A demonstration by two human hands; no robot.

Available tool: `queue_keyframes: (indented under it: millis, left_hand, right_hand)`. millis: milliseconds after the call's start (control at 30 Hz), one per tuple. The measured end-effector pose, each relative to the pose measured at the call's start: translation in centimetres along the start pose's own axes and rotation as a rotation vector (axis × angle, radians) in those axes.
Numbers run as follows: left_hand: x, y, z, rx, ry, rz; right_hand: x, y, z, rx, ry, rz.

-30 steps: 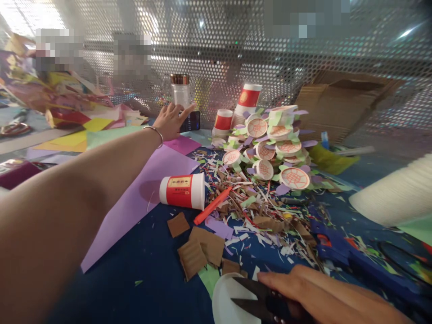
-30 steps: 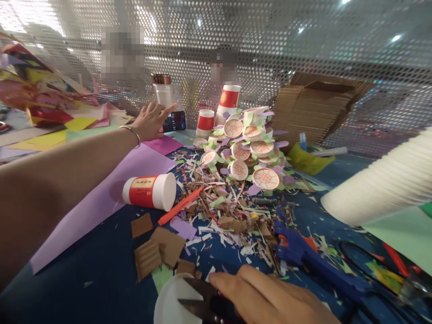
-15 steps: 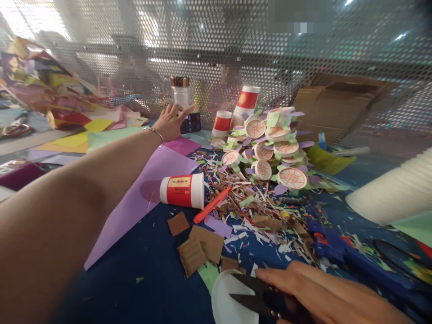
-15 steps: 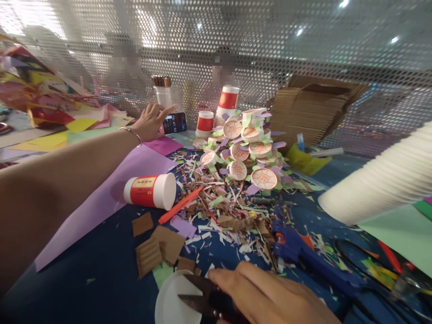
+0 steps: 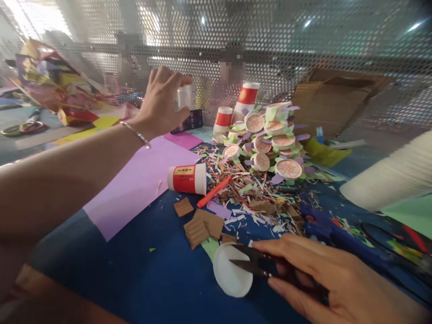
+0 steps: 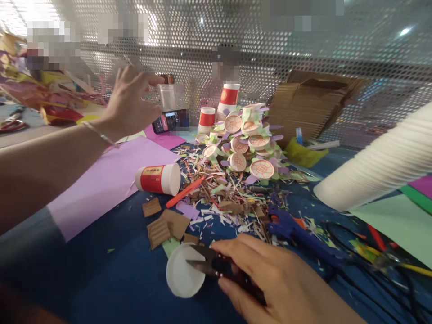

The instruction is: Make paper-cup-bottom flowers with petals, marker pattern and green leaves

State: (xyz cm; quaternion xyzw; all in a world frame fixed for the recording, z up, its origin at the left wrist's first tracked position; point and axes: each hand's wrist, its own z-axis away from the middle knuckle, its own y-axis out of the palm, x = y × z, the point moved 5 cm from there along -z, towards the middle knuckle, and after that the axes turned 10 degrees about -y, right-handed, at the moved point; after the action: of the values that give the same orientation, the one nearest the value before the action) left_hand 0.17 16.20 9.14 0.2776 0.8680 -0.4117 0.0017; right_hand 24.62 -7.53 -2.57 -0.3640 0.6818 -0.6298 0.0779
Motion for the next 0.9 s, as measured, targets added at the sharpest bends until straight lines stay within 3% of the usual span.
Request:
queue_keyframes:
  millis: [67, 200, 333, 433, 567, 733, 900]
  left_hand:
    - [-2.5, -2.7, 2.8, -0.026, 0.094, 0.038]
    - [-7.7, -5.6, 10.0, 0.192, 0.337, 0.123]
    - [-9.6, -4.4, 15.2, 0.644, 0.249, 0.195]
    - [-9.8, -3.1, 17.0, 0.816, 0.166, 0.193]
    - [-10.4, -1.8, 18.2, 0.842, 0.197, 0.151]
    - [-10.6, -1.4, 18.7, 0.786, 0.204, 0.180]
    - [-9.4, -1.8, 17.2, 0.698, 0.001, 0.581]
  right_hand:
    - [0.1, -0.2, -0.1, 0.031, 0.069, -0.048]
    - [0.0, -0.7, -0.6, 0.074, 0.217, -0.199]
    - [-0.3, -1.8, -1.1, -0.001, 0.312, -0.246]
    - [-0.6, -2.0, -1.1, -0.055, 0.353, -0.237]
    - [-0.6, -1.7, -1.2, -0.120, 0.356, -0.254]
    - [-0.7, -1.9, -1.6, -0.231, 0.383, -0.298]
    - [-0.3, -2.6, -2.1, -0.327, 0.406, -0.466]
